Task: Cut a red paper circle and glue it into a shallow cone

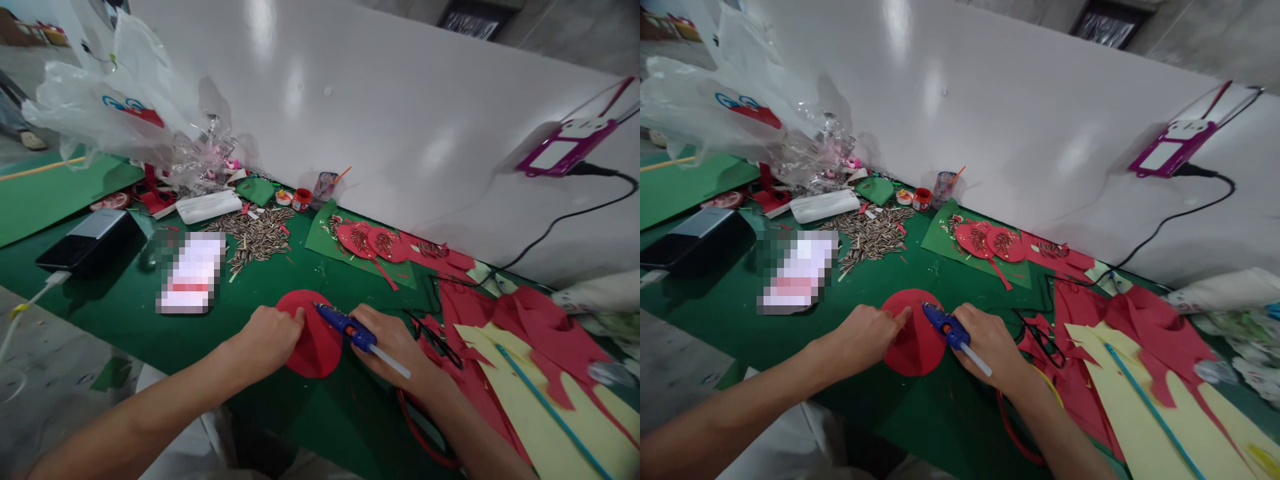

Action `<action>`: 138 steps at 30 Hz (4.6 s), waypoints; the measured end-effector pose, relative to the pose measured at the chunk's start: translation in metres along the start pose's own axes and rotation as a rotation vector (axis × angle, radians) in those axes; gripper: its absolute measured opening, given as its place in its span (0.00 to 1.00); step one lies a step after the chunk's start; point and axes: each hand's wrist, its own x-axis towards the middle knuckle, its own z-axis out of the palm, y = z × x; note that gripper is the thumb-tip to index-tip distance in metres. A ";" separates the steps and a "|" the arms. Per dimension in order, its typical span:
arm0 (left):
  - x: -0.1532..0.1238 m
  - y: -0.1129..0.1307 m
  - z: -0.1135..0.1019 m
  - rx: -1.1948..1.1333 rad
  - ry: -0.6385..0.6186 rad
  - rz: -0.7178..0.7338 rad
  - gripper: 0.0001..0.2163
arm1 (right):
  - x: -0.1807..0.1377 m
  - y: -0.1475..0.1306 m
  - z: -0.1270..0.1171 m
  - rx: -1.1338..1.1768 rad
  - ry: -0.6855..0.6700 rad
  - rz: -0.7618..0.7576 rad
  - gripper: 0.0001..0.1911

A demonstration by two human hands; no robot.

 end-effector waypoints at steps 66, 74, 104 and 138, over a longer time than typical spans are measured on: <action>0.000 -0.001 0.007 0.022 -0.001 -0.012 0.25 | 0.016 -0.007 -0.029 0.038 -0.270 0.111 0.05; -0.003 0.000 0.005 0.030 -0.011 -0.017 0.26 | 0.020 0.019 -0.039 0.236 -0.310 0.117 0.04; -0.004 0.004 0.022 0.166 0.009 -0.047 0.28 | -0.080 0.165 -0.012 -0.658 -0.080 0.270 0.11; -0.014 0.027 0.007 -1.034 0.110 -0.118 0.13 | -0.024 -0.082 0.007 0.037 0.160 0.448 0.06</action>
